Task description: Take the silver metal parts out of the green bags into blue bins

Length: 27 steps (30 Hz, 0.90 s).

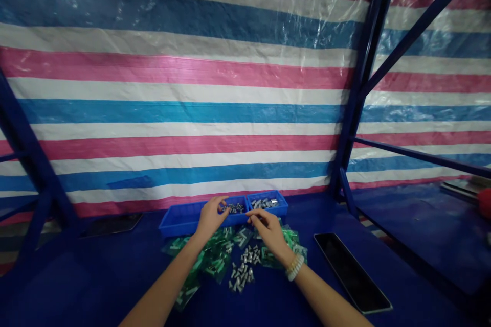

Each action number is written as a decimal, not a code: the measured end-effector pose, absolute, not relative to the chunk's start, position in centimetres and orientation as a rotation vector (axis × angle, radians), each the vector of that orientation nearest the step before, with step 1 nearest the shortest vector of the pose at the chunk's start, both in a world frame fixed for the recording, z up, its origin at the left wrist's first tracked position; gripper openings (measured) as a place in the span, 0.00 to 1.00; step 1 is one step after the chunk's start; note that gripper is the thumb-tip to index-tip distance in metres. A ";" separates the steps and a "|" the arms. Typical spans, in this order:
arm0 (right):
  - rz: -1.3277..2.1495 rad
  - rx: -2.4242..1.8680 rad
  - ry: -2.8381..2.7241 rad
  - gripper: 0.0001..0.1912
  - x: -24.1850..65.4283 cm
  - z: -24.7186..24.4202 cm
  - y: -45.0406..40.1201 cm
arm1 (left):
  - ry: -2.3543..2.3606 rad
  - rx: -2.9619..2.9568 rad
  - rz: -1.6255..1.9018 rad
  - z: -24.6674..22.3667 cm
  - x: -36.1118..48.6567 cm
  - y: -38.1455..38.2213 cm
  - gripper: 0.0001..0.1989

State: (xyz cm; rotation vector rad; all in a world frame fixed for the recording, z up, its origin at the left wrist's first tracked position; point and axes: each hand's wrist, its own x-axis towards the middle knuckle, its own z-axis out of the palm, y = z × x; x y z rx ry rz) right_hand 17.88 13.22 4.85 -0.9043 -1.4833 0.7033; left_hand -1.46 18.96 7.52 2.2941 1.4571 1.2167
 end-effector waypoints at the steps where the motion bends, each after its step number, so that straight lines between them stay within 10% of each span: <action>1: 0.696 -0.913 -1.474 0.12 18.0 4.8 13.4 | 1.454 2.323 1.176 7.3 -1.7 19.0 0.16; 16: 0.621 -0.923 -1.491 0.11 17.9 5.0 13.0 | 0.876 2.695 0.258 7.8 -2.3 12.1 0.07; 27: 0.573 -0.886 -1.555 0.09 17.5 5.1 12.4 | 0.954 2.235 0.790 7.9 -1.5 12.2 0.08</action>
